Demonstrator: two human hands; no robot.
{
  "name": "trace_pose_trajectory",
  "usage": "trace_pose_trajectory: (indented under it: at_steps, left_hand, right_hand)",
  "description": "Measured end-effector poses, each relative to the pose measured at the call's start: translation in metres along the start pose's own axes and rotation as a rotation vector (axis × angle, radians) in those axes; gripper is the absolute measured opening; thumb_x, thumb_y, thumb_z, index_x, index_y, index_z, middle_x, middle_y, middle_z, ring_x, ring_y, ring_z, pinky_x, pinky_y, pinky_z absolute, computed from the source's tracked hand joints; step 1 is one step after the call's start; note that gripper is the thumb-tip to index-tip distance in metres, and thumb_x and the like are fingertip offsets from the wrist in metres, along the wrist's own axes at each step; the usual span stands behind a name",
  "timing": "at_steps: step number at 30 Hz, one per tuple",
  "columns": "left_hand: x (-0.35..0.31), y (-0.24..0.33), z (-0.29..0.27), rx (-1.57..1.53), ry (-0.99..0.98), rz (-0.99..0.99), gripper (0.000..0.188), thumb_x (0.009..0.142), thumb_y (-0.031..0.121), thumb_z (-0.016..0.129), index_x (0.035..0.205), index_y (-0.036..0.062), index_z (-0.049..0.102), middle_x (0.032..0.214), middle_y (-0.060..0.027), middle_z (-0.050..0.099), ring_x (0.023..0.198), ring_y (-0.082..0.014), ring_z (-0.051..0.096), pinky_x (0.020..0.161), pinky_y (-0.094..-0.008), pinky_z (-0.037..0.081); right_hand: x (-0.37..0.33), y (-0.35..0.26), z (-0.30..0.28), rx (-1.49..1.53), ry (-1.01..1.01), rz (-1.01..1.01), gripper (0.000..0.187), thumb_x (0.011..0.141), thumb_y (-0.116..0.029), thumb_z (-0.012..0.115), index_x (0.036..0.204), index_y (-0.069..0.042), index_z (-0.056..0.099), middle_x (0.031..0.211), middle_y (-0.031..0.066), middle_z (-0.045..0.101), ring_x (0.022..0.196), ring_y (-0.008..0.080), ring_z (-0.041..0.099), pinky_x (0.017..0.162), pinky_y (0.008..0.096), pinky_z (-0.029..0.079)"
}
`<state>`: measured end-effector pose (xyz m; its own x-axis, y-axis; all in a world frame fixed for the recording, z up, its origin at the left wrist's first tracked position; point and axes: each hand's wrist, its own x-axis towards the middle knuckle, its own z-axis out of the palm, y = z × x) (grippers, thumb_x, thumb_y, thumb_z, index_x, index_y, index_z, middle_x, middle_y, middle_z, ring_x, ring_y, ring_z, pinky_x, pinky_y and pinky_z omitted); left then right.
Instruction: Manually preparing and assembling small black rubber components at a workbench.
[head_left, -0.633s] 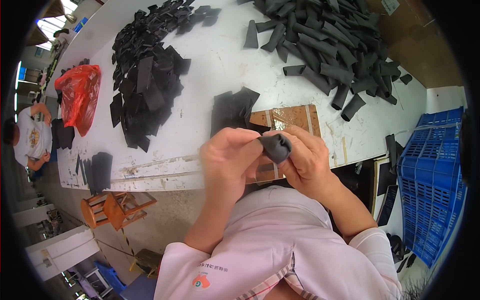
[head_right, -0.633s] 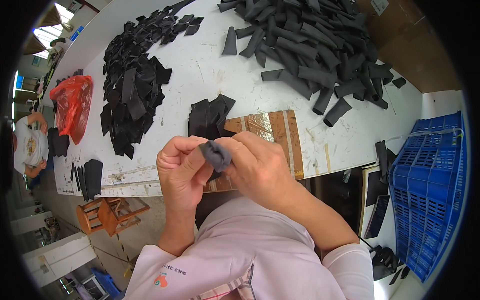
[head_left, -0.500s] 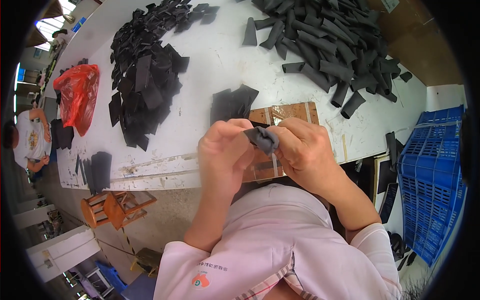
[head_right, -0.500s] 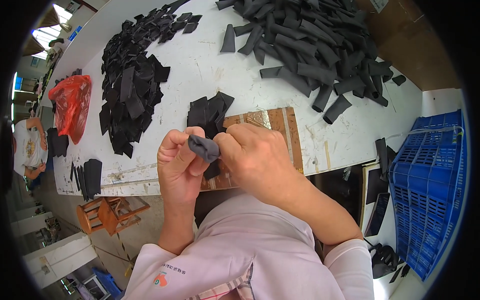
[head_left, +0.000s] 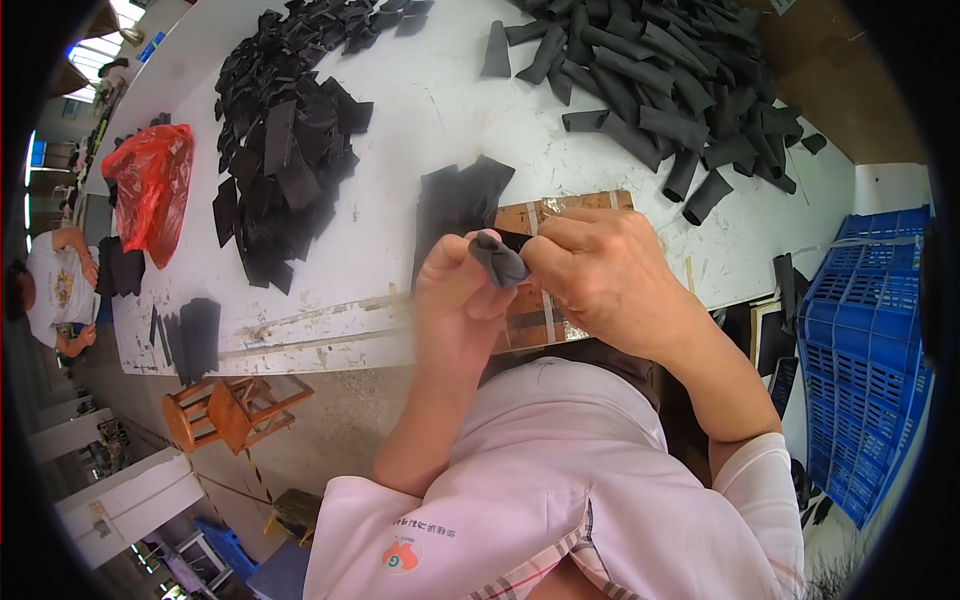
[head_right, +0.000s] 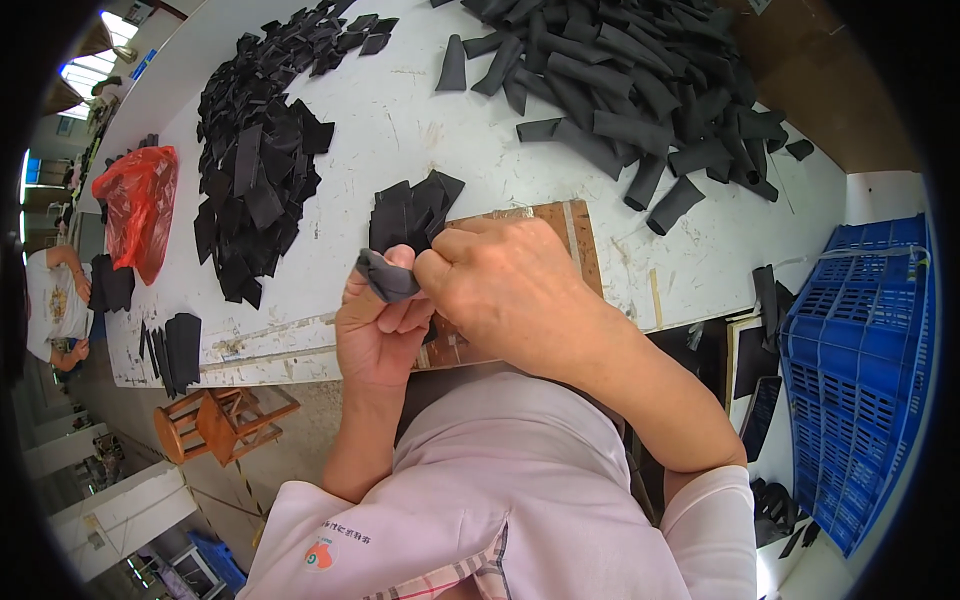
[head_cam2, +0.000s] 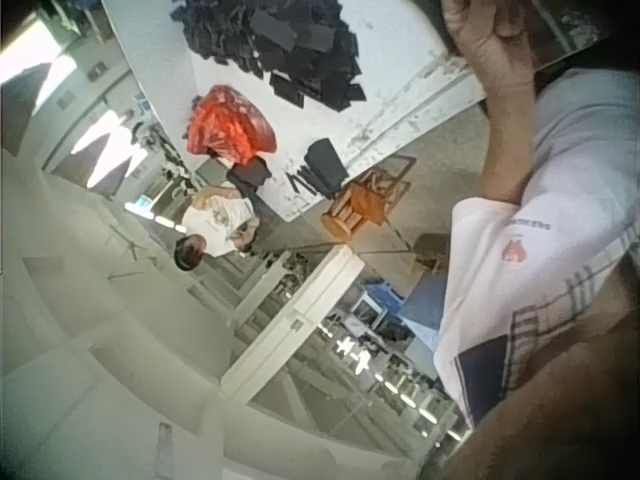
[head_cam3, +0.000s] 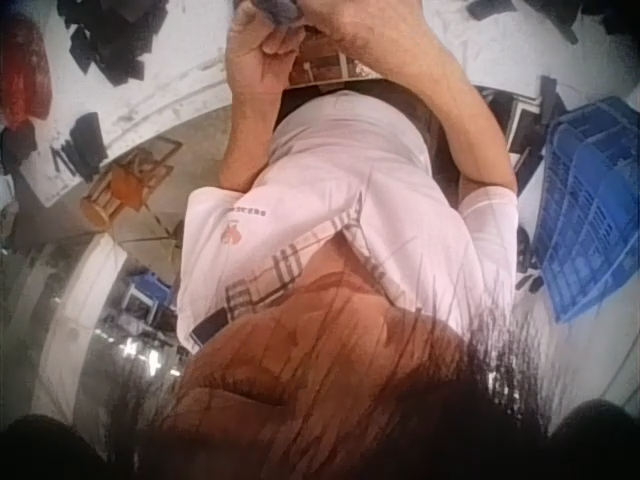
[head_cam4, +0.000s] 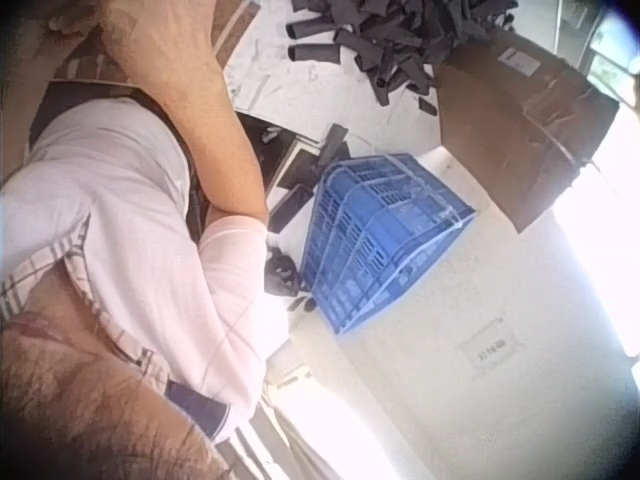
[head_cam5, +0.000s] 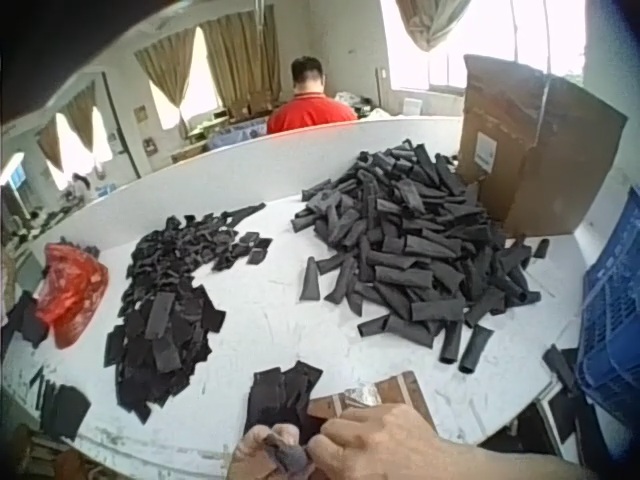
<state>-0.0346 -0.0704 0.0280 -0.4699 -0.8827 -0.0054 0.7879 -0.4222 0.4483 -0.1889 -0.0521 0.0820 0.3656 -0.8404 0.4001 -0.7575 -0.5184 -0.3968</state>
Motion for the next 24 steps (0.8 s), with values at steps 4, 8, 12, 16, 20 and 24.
trace_pose_trajectory:
  at_steps: [4,8,12,16,20,24]
  left_hand:
    - [-0.007,-0.010,-0.004,0.201,0.111,0.030,0.004,0.079,0.003,0.058,0.078,0.0047,0.054,0.085,-0.0084,0.054,0.044,-0.0036,0.037,0.042,-0.0185,0.032]
    - [-0.004,-0.009,0.005,0.436,0.124,0.142,0.006,0.078,0.004,0.060,0.076,0.0037,0.054,0.087,-0.0099,0.056,0.049,-0.0030,0.040,0.042,-0.0168,0.033]
    - [-0.005,-0.005,0.011,0.899,0.024,0.319,0.007,0.079,0.004,0.060,0.076,0.0007,0.055,0.085,-0.0064,0.054,0.054,-0.0049,0.044,0.045,-0.0163,0.036]
    - [-0.012,-0.013,-0.011,0.707,0.114,0.182,0.012,0.080,0.009,0.061,0.076,0.0004,0.054,0.083,-0.0049,0.055,0.053,-0.0047,0.044,0.044,-0.0167,0.035]
    - [-0.011,-0.015,-0.013,0.783,0.144,0.253,0.009,0.080,0.010,0.060,0.076,0.0030,0.055,0.082,-0.0060,0.055,0.053,-0.0043,0.042,0.044,-0.0165,0.033]
    - [-0.011,-0.022,-0.012,0.675,0.130,0.202,0.008,0.080,0.009,0.060,0.080,0.0025,0.056,0.084,-0.0057,0.056,0.059,-0.0057,0.044,0.050,-0.0174,0.036]
  right_hand:
    - [-0.011,0.012,0.011,0.054,-0.001,-0.011,0.024,0.054,-0.008,0.066,0.062,-0.006,0.044,0.055,0.0033,0.043,0.052,0.0208,0.050,0.042,0.0312,0.039]
    - [-0.020,0.021,0.021,0.156,0.051,0.052,0.023,0.055,-0.008,0.067,0.063,-0.006,0.044,0.057,0.0044,0.046,0.053,0.0211,0.051,0.042,0.0314,0.038]
    - [-0.029,0.027,0.035,0.265,0.085,0.083,0.020,0.058,-0.005,0.065,0.064,-0.005,0.045,0.060,0.0040,0.049,0.054,0.0210,0.051,0.042,0.0318,0.038]
    - [-0.027,0.017,0.035,0.271,0.133,0.091,0.019,0.058,-0.003,0.063,0.063,-0.005,0.045,0.058,0.0042,0.048,0.054,0.0215,0.051,0.042,0.0325,0.038]
    - [-0.022,0.013,0.026,0.140,0.031,0.089,0.018,0.058,-0.004,0.063,0.063,-0.004,0.045,0.058,0.0052,0.047,0.054,0.0228,0.051,0.042,0.0339,0.038]
    - [-0.028,0.014,0.030,0.159,0.035,0.121,0.017,0.058,-0.004,0.063,0.063,-0.004,0.046,0.059,0.0057,0.048,0.055,0.0237,0.052,0.043,0.0351,0.038]
